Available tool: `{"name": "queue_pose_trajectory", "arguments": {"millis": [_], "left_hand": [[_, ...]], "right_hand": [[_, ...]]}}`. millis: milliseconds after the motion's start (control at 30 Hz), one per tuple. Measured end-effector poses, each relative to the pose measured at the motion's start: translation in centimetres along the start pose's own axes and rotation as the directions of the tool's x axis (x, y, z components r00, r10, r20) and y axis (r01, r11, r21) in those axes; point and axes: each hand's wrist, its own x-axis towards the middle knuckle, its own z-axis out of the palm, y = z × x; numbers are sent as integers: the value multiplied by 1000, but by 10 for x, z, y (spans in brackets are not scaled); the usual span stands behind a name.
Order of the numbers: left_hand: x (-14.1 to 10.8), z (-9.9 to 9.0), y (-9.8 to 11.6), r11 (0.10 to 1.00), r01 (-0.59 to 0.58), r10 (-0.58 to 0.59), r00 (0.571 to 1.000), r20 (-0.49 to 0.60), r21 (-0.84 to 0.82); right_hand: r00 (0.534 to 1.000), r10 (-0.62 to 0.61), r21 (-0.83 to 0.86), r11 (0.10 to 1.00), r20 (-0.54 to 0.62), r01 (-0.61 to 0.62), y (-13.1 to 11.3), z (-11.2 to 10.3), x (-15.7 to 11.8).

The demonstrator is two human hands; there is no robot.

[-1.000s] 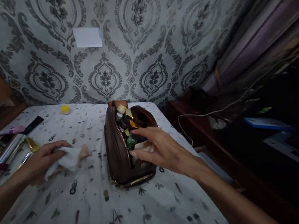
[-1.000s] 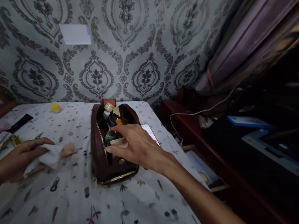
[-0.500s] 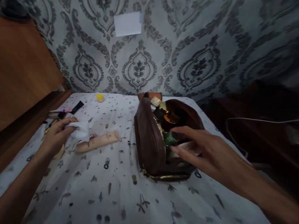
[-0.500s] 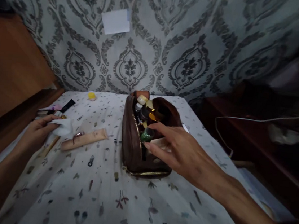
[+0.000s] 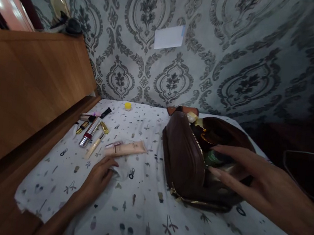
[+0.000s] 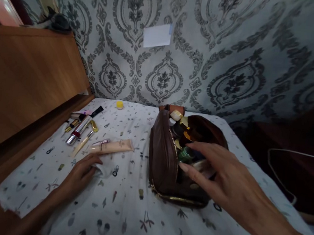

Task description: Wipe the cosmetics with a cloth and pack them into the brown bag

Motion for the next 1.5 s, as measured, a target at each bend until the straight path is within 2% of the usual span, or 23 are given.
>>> {"name": "queue_pose_trajectory", "arguments": {"millis": [233,400,533,733,867,1100,1200,1333,1500], "left_hand": [[-11,4,-27,990,-104,115,987,-114,96],[-10,11,-46,976,-157,176,976,-126,151],[-7,12,-51,975,-151,172,978,-121,166],[-7,10,-43,977,-141,160,981,-111,160],[-8,7,-39,979,-141,151,986,-63,148],[-4,3,-47,972,-179,185,983,-21,152],[-3,6,-49,976,-164,171,985,-38,146],[-9,7,-35,982,-107,114,993,-39,154],[-15,-4,-8,982,-124,113,990,84,140]], "right_hand": [[994,-100,-92,990,47,104,-5,-7,-9],[990,-137,-118,983,44,142,-8,-11,-18],[987,-157,-103,982,36,160,-10,-13,-22],[981,-186,-89,978,56,190,-5,-12,-23],[981,-180,-66,981,68,184,-4,-15,-20],[983,-153,-73,984,98,160,-10,-21,-16],[984,-146,-92,984,97,155,-9,-20,-15],[988,-149,-84,985,52,153,-7,-16,-16],[999,-41,-115,992,35,45,8,-7,-18]]}}
